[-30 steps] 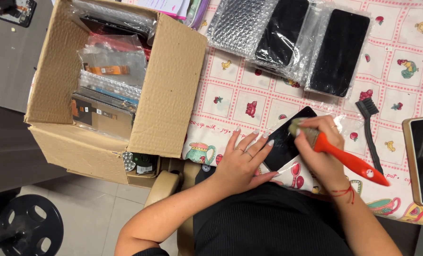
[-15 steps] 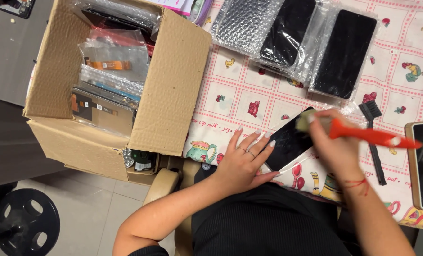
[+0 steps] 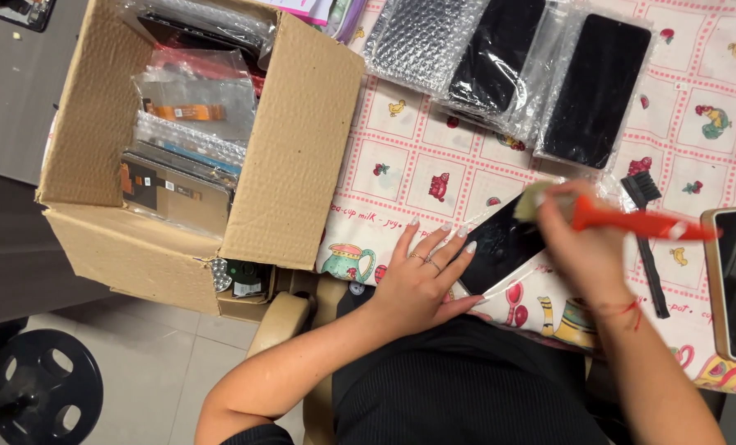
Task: Cleaning mobile phone screens and components using a brush at a repair workstation.
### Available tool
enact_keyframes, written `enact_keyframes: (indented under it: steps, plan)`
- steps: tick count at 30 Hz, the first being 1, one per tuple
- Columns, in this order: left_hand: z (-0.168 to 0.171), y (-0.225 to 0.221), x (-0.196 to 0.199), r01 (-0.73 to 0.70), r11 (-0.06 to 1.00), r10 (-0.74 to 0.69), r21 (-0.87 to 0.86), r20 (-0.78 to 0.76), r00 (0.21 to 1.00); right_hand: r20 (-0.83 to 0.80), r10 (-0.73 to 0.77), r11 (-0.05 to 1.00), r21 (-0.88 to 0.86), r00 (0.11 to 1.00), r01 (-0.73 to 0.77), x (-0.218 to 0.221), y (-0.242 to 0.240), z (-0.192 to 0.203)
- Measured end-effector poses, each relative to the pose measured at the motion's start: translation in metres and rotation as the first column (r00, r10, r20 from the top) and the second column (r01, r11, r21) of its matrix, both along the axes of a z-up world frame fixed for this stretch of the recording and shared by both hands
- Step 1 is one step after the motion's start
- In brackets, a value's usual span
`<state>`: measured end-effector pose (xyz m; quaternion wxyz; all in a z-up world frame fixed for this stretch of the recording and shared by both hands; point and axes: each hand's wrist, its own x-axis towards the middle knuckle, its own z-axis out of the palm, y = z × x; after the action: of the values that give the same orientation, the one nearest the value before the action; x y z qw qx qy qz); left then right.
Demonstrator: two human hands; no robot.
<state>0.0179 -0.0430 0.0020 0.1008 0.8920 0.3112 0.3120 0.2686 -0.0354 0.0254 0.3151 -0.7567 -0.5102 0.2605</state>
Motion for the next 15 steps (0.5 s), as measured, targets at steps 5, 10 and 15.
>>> enact_keyframes:
  steps: [5,10,15]
  plan:
    - [-0.003,0.000,0.001,-0.012,1.000,0.012,-0.014,-0.013,1.000,-0.012,0.334,0.942,-0.026,0.943,-0.334,-0.032,-0.027,-0.001]
    - [-0.001,0.000,0.000,-0.008,1.000,0.007,-0.006,-0.020,1.000,0.041,-0.003,0.988,-0.152,0.999,0.010,0.003,-0.010,0.000]
    - [-0.001,0.002,0.000,0.000,1.000,0.000,-0.001,0.000,1.000,0.004,0.010,1.000,-0.014,1.000,-0.010,-0.009,-0.011,0.009]
